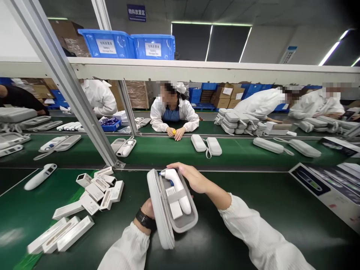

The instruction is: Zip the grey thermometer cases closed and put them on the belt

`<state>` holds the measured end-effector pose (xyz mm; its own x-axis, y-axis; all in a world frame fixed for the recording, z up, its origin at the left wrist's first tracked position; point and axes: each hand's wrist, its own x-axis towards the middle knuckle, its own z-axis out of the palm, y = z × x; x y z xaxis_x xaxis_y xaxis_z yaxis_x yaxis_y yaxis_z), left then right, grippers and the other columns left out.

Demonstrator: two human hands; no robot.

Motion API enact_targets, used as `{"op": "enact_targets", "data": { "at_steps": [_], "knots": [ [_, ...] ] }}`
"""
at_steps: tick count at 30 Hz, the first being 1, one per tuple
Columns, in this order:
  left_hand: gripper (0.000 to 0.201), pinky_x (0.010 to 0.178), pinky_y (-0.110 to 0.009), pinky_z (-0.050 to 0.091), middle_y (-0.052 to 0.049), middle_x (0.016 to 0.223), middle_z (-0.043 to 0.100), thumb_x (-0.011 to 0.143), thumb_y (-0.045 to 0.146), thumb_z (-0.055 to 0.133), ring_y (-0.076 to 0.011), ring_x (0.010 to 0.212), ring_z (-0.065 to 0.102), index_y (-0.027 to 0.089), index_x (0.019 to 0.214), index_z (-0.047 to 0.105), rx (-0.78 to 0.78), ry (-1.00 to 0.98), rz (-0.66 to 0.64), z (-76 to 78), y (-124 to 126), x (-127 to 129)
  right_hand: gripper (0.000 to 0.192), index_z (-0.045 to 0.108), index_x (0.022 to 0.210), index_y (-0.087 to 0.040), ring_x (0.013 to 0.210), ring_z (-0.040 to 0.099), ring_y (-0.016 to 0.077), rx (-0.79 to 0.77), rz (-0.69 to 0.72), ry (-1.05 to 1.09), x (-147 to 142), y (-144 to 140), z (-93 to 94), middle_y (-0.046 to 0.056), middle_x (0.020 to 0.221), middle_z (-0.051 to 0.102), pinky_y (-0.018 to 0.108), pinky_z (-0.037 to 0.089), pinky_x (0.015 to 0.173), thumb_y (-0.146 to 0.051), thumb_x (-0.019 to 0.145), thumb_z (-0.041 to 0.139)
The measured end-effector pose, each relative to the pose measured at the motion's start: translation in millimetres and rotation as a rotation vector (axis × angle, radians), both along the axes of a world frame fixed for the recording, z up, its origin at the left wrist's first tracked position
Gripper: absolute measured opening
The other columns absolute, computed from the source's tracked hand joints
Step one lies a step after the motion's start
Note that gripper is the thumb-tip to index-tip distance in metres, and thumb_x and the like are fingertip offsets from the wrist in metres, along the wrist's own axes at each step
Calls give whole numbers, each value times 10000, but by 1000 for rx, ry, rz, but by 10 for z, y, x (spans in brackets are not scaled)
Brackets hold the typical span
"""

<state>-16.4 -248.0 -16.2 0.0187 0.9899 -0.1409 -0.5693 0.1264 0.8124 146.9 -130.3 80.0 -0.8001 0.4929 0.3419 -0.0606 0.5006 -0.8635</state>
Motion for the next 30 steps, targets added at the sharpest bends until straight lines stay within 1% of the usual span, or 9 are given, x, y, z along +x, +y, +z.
{"op": "enact_targets", "data": {
  "at_steps": [3, 7, 9, 13, 16, 19, 24, 28, 30],
  "knots": [
    [1094, 924, -564, 477, -183, 1032, 726, 261, 953, 630, -451, 1160, 600, 160, 1005, 748, -69, -99, -165, 166, -55, 41, 519, 585, 1341, -227, 1200, 580, 229, -53, 17, 6, -29, -4, -47, 67, 1327, 625, 412, 418, 1074, -527, 1053, 274],
    [1157, 933, -569, 456, -177, 1027, 723, 315, 995, 549, -460, 1198, 577, 133, 1069, 721, -71, -135, -161, 290, -90, 36, 522, 582, 1324, -229, 1182, 581, 238, -97, -5, 66, -83, -26, -129, 68, 1312, 625, 401, 440, 1042, -555, 1042, 288],
    [1133, 934, -554, 465, -184, 1033, 724, 337, 980, 577, -460, 1210, 567, 126, 1069, 713, -38, -160, -159, 253, -84, 19, 522, 597, 1285, -226, 1133, 598, 244, -119, -30, 82, -109, -21, -183, 72, 1230, 656, 399, 467, 997, -572, 1034, 297],
    [1038, 1003, -537, 429, -182, 1122, 713, 442, 903, 658, -450, 1245, 535, 114, 1115, 689, 91, -296, -248, 103, -43, 0, 534, 617, 1216, -212, 1016, 623, 240, -121, -69, 87, -131, 36, -282, 78, 1076, 685, 384, 504, 896, -592, 1025, 293],
    [928, 1066, -547, 382, -179, 1162, 702, 542, 856, 663, -443, 1276, 511, 115, 1100, 698, 179, -363, -328, 56, -17, -10, 528, 636, 1177, -197, 1031, 615, 243, -48, -71, 101, -129, 73, -317, 83, 1075, 686, 402, 476, 939, -570, 1034, 291],
    [848, 1092, -550, 362, -173, 1208, 687, 596, 794, 698, -433, 1312, 483, 130, 1125, 701, 216, -356, -401, 76, 4, -33, 511, 630, 1201, -199, 1058, 615, 243, -10, -61, 122, -125, 68, -320, 85, 1134, 680, 407, 458, 973, -546, 1042, 290],
    [872, 1048, -535, 417, -160, 1153, 710, 531, 737, 788, -433, 1276, 526, 128, 1150, 699, 184, -323, -409, 95, 25, -63, 464, 603, 1272, -210, 1085, 621, 236, -20, -34, 134, -127, 13, -253, 86, 1225, 662, 395, 471, 973, -495, 1053, 310],
    [847, 1003, -530, 466, -177, 1136, 715, 474, 708, 832, -454, 1228, 562, 118, 1071, 727, 132, -269, -357, 70, 23, -85, 407, 601, 1283, -215, 1165, 590, 239, 22, -29, 183, -131, -3, -220, 85, 1262, 644, 399, 445, 1026, -454, 1047, 371],
    [811, 989, -540, 479, -186, 1135, 717, 469, 650, 865, -468, 1215, 566, 113, 1060, 729, 135, -230, -316, 76, 26, -95, 404, 587, 1301, -223, 1116, 610, 231, 4, -63, 208, -132, 2, -250, 85, 1247, 641, 394, 470, 991, -449, 1048, 368]
  ]
}}
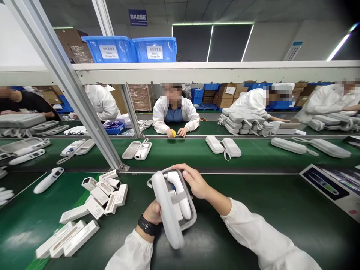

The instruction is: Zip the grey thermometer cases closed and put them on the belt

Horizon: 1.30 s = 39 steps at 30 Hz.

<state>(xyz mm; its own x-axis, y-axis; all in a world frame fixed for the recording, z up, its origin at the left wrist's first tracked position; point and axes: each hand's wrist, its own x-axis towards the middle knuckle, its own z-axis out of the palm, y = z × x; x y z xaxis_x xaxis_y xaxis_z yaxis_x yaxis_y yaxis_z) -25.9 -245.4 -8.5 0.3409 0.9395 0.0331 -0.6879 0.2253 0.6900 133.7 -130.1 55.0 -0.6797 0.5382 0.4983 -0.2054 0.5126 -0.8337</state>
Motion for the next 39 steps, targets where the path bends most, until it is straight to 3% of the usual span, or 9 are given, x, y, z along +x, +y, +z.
{"op": "enact_targets", "data": {
  "at_steps": [5, 9, 12, 15, 18, 21, 25, 34, 39],
  "knots": [
    [758, 998, -600, 470, -175, 1280, 663, 543, 426, 905, -472, 1230, 557, 152, 1213, 679, 28, 13, 129, 104, 35, 41, 427, 444, 1408, -251, 793, 650, 159, -152, -41, 69, 9, 48, -110, 91, 1204, 620, 358, 536, 793, -460, 1048, 343],
    [559, 1006, -575, 484, -174, 1244, 686, 716, 314, 811, -405, 1157, 630, 142, 1225, 659, -48, -4, 469, 151, 125, 71, 419, 491, 1336, -233, 822, 672, 170, -170, -116, 95, 8, 109, -156, 98, 1171, 627, 363, 527, 801, -492, 1041, 345],
    [510, 1028, -515, 488, -163, 1248, 687, 774, 313, 766, -351, 1150, 644, 136, 1237, 643, -102, -60, 730, 158, 213, -9, 471, 548, 1219, -201, 738, 674, 163, -273, -170, 81, -42, 104, -231, 92, 1058, 650, 322, 523, 680, -571, 1019, 335],
    [473, 1043, -452, 489, -141, 1240, 693, 814, 333, 724, -297, 1159, 643, 148, 1243, 645, -142, -152, 895, 188, 264, -132, 550, 606, 1037, -164, 613, 639, 138, -387, -30, -99, -137, -13, -359, 74, 913, 663, 269, 473, 550, -664, 961, 390],
    [430, 1019, -384, 507, -121, 1213, 704, 854, 358, 683, -258, 1155, 643, 163, 1236, 656, -151, -192, 959, 233, 266, -193, 547, 628, 1060, -157, 658, 631, 126, -437, 172, -253, -252, -212, -510, 70, 949, 688, 248, 470, 584, -621, 784, 716],
    [401, 938, -341, 548, -90, 1153, 723, 869, 378, 673, -236, 1081, 673, 194, 1226, 665, -143, -175, 1007, 250, 251, -161, 629, 650, 1081, -154, 643, 616, 114, -595, 206, -233, -370, -386, -664, 51, 915, 702, 243, 470, 588, -515, 620, 880],
    [417, 821, -319, 579, -52, 1047, 739, 838, 364, 728, -206, 927, 700, 228, 1227, 660, -178, -114, 1074, 225, 251, -71, 547, 687, 965, -127, 554, 572, 113, -744, 65, -124, -491, -494, -834, 10, 711, 650, 223, 427, 483, -552, 655, 839],
    [441, 1000, -309, 513, 6, 1220, 699, 819, 238, 770, -193, 1142, 632, 303, 1237, 644, -130, -12, 1131, 232, 261, 87, 353, 657, 816, -153, 528, 484, 108, -404, -383, -71, -547, -478, -914, 18, 664, 625, 231, 375, 484, -497, 800, 737],
    [364, 1008, -249, 507, 43, 1224, 696, 851, 273, 744, -170, 1208, 595, 323, 1200, 653, -166, 42, 1124, 218, 255, 104, 439, 643, 711, -180, 466, 524, 135, -378, -275, -92, -509, -499, -953, 25, 603, 640, 255, 393, 480, -520, 958, 514]
  ]
}}
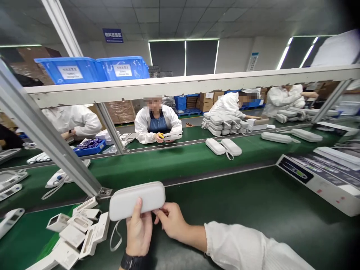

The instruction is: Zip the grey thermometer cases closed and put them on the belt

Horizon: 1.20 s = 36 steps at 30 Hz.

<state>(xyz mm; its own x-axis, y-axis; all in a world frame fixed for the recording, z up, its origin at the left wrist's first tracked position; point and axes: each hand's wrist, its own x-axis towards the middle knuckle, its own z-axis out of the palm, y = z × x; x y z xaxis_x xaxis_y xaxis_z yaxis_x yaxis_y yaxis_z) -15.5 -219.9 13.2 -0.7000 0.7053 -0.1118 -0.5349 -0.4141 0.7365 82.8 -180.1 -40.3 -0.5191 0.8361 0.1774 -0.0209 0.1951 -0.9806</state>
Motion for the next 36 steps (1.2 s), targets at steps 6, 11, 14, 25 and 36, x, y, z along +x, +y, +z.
{"op": "enact_targets", "data": {
  "at_steps": [6, 11, 14, 25, 36],
  "knots": [
    [340, 957, -225, 536, 30, 1265, 672, 850, 222, 739, -170, 1226, 574, 294, 1175, 674, -17, -49, 57, 99, 28, -103, 304, 659, 858, -222, 670, 639, 188, 604, 14, -249, 173, 113, 33, 36, 743, 685, 282, 443, 649, -318, 1010, 414],
    [437, 866, -268, 586, 15, 1302, 656, 787, 178, 792, -207, 1229, 582, 302, 1187, 668, -106, -76, 134, 125, 27, -72, 281, 685, 939, -204, 708, 638, 193, 846, -50, -376, 313, 574, 69, 66, 809, 708, 294, 445, 710, -285, 1002, 423],
    [450, 853, -311, 594, -14, 1258, 683, 758, 167, 815, -229, 1195, 613, 283, 1167, 668, -175, -78, 40, 49, 52, -39, 305, 695, 969, -189, 745, 647, 187, 788, -18, -356, 442, 866, 139, 72, 841, 718, 276, 452, 705, -286, 1014, 410],
    [409, 694, -300, 566, -84, 856, 747, 649, 246, 882, -210, 738, 707, 123, 995, 700, -332, 13, -740, -175, 11, -24, 353, 706, 897, -182, 628, 619, 149, 629, 359, -302, 697, 1133, 514, 30, 734, 681, 246, 459, 629, -363, 1017, 428],
    [387, 643, -257, 494, -37, 768, 696, 631, 311, 890, -160, 664, 623, 134, 916, 697, -227, 88, -615, -168, 16, 87, 321, 632, 785, -205, 588, 459, 155, 1021, 242, -458, 790, 1007, 765, 27, 675, 600, 320, 328, 668, -239, 1000, 396]
  ]
}}
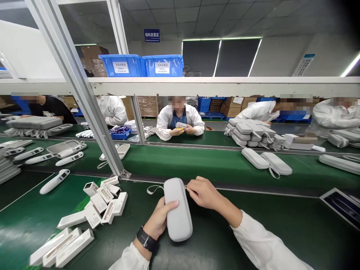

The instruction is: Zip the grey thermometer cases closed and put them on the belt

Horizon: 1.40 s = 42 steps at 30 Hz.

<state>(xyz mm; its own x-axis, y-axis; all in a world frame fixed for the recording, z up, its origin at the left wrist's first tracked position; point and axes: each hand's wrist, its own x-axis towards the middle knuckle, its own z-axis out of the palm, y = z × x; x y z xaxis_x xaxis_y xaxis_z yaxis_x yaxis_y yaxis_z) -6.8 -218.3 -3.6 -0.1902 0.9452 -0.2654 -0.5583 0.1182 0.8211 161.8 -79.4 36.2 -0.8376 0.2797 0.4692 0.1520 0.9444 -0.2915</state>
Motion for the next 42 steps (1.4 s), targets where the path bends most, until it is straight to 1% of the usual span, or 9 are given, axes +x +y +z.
{"op": "enact_targets", "data": {
  "at_steps": [3, 7, 12, 17, 20, 25, 30, 36, 42],
  "knots": [
    [393, 639, -266, 502, -38, 764, 689, 638, 335, 885, -166, 664, 624, 138, 913, 684, -13, -25, 3, -25, -1, 73, 323, 639, 797, -203, 598, 460, 151, 26, -22, 18, -1, 62, -36, 30, 685, 602, 324, 320, 688, -243, 1005, 394],
    [471, 686, -278, 527, -60, 855, 717, 592, 314, 908, -178, 728, 654, 149, 978, 696, -72, -7, -226, -15, -68, 41, 321, 679, 861, -199, 666, 539, 164, -130, 12, 36, 70, 186, 18, 49, 759, 667, 333, 372, 732, -305, 1016, 420],
    [422, 615, -253, 517, -23, 819, 721, 511, 279, 934, -166, 673, 637, 175, 866, 730, -13, 200, -720, 70, -177, -113, 359, 726, 895, -176, 729, 606, 165, -643, 359, -144, 95, 99, 33, 53, 812, 687, 290, 470, 701, -438, 990, 500],
    [551, 693, -387, 570, -60, 860, 749, 446, 483, 943, -249, 697, 663, 183, 872, 765, 31, 250, -1127, 123, -248, -185, 512, 720, 887, -119, 556, 547, 118, -1224, 623, -385, -49, -136, -331, 3, 647, 606, 239, 462, 562, -625, 837, 656],
    [564, 693, -321, 559, -63, 876, 745, 443, 470, 950, -227, 720, 673, 166, 879, 763, 37, 221, -975, 97, -223, -198, 501, 708, 822, -129, 556, 545, 113, -1425, 477, -203, -116, -180, -509, 0, 641, 612, 227, 454, 553, -627, 772, 731],
    [577, 782, -344, 558, -140, 1036, 730, 741, 545, 776, -273, 899, 698, 134, 1134, 673, 74, 209, -188, 13, -42, -107, 619, 677, 1151, -200, 811, 678, 209, -1679, 241, 176, -154, -169, -576, 92, 993, 711, 313, 538, 678, -725, 881, 493],
    [652, 662, -329, 566, -140, 1034, 689, 845, 706, 536, -252, 879, 681, 159, 1198, 578, -38, 388, -99, -151, 97, -129, 653, 602, 1263, -188, 995, 684, 264, -1375, 60, 181, -304, 6, -676, 107, 1107, 718, 368, 539, 846, -507, 729, 800],
    [659, 464, -246, 448, -56, 803, 619, 793, 782, 490, -178, 638, 625, 154, 975, 573, -119, 512, -128, -261, 134, -115, 508, 646, 1210, -116, 984, 697, 339, -749, -684, 183, -537, 855, -550, 171, 1016, 742, 427, 542, 825, -491, 876, 566],
    [463, 494, -243, 409, -26, 702, 602, 807, 628, 624, -144, 569, 584, 169, 873, 622, -55, 601, -135, -125, 103, -19, 569, 496, 1393, -40, 1456, 236, 421, -138, -833, 185, -718, 1156, -416, 261, 1549, 327, 587, 191, 1145, -336, 907, 481]
  ]
}}
